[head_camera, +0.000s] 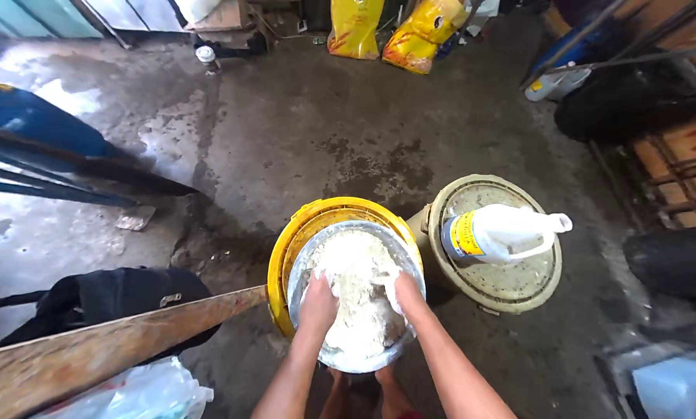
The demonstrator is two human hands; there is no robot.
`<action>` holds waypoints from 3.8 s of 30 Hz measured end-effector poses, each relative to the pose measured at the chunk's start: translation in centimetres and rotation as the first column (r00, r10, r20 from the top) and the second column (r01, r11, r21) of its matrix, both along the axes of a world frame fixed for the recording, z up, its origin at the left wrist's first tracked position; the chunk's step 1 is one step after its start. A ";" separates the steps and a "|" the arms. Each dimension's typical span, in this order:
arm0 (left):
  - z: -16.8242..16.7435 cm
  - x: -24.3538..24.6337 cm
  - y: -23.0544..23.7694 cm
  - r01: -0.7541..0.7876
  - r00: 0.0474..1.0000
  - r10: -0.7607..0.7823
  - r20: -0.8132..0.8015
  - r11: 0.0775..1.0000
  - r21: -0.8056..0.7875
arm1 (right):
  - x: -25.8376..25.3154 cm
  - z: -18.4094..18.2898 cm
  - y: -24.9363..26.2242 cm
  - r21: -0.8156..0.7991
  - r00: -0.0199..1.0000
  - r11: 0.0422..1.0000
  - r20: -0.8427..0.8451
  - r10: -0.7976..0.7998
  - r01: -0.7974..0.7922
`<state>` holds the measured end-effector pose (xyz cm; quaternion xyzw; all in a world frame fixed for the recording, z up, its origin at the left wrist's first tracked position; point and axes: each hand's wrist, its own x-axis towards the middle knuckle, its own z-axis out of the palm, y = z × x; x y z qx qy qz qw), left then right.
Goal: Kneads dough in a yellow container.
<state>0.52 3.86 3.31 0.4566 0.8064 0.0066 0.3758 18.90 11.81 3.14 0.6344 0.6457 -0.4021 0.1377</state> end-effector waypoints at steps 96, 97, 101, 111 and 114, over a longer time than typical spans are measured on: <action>-1.7 -0.4 -3.6 -0.570 0.580 0.468 0.667 0.818 -0.077 | -1.1 1.3 -3.0 -0.068 0.968 0.989 -0.205 -0.142 0.131; -2.1 -0.5 -3.7 -0.522 0.644 0.406 0.649 0.853 -0.015 | -0.7 1.9 -2.3 -0.055 0.990 0.997 -0.130 -0.058 0.052; -3.1 -0.2 -4.0 -0.454 0.767 0.334 0.548 0.886 0.094 | 0.2 2.1 -2.2 -0.034 0.999 0.999 -0.038 0.033 -0.034; -2.5 -1.0 -4.1 -0.189 0.972 0.193 0.137 0.981 -0.039 | -1.1 -2.7 -8.8 -0.279 0.947 0.915 0.054 0.317 -0.290; -2.7 -1.3 -4.7 -0.255 0.961 0.254 0.106 0.967 -0.008 | -0.2 0.0 -5.2 -0.259 0.970 0.940 0.035 0.239 -0.223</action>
